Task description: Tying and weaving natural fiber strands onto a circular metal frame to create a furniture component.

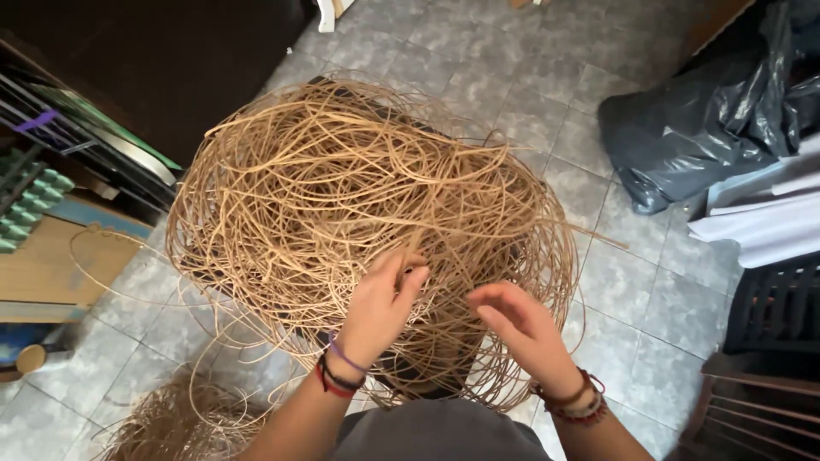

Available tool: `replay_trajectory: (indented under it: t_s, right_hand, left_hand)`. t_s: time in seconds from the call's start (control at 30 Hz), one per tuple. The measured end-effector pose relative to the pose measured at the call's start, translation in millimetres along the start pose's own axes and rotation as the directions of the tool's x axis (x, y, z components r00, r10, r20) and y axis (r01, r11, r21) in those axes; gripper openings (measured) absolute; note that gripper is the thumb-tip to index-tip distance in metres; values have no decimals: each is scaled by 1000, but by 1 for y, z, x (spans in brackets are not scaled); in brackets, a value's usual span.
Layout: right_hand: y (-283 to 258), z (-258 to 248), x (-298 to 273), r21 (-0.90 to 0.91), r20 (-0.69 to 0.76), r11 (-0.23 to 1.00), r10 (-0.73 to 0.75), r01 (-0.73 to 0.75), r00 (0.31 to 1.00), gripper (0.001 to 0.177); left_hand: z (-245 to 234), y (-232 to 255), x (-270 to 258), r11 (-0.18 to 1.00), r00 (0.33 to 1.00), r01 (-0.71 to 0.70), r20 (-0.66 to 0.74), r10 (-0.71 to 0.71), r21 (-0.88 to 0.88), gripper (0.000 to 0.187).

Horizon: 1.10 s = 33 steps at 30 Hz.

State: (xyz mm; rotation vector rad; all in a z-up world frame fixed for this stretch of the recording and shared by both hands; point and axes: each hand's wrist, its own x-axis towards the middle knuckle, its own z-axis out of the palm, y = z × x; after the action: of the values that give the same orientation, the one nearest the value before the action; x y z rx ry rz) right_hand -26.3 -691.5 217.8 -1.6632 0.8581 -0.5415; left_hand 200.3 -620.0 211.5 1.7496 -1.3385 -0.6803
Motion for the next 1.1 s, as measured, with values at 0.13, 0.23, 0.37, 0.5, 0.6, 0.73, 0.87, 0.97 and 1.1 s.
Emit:
replay_trajectory:
  t_s: [0.13, 0.23, 0.37, 0.5, 0.6, 0.73, 0.87, 0.97, 1.1]
  right_hand:
    - [8, 9, 22, -281, -34, 928, -262, 243, 964, 30]
    - [8, 4, 44, -580, -243, 783, -430, 225, 869, 56]
    - [26, -12, 69, -866, -151, 474, -555, 161, 818, 33]
    - [39, -19, 64, -904, -127, 393, -621, 167, 774, 10]
    - [40, -27, 38, -851, -81, 475, -543, 225, 836, 8]
    - [50, -44, -11, -892, -64, 414, -514, 182, 855, 11]
    - [53, -61, -53, -673, 27, 625, -512, 394, 859, 28]
    - [65, -75, -76, -480, 11, 772, -469, 416, 883, 19]
    - [66, -119, -97, -294, 253, 884, -295, 363, 921, 35]
  left_hand:
    - [0, -12, -8, 994, 987, -107, -117, 108, 21, 33]
    - [-4, -14, -11, 992, 996, -22, -92, 10, -127, 20]
    - [3, -31, -12, 989, 992, 3, -123, -21, -146, 20]
    - [-4, -40, -8, 995, 982, 0, -185, -20, -104, 21]
    - [-20, -4, -10, 998, 954, -28, -299, 9, -61, 40]
    - [-26, 40, -37, 971, 842, -197, -484, 238, 136, 42]
    - [-3, 86, -67, 862, 775, -502, -405, 485, 72, 27]
    - [55, 83, -75, 896, 884, -391, -357, 303, -209, 47]
    - [207, 2, -72, 636, 942, 225, -3, -337, -738, 39]
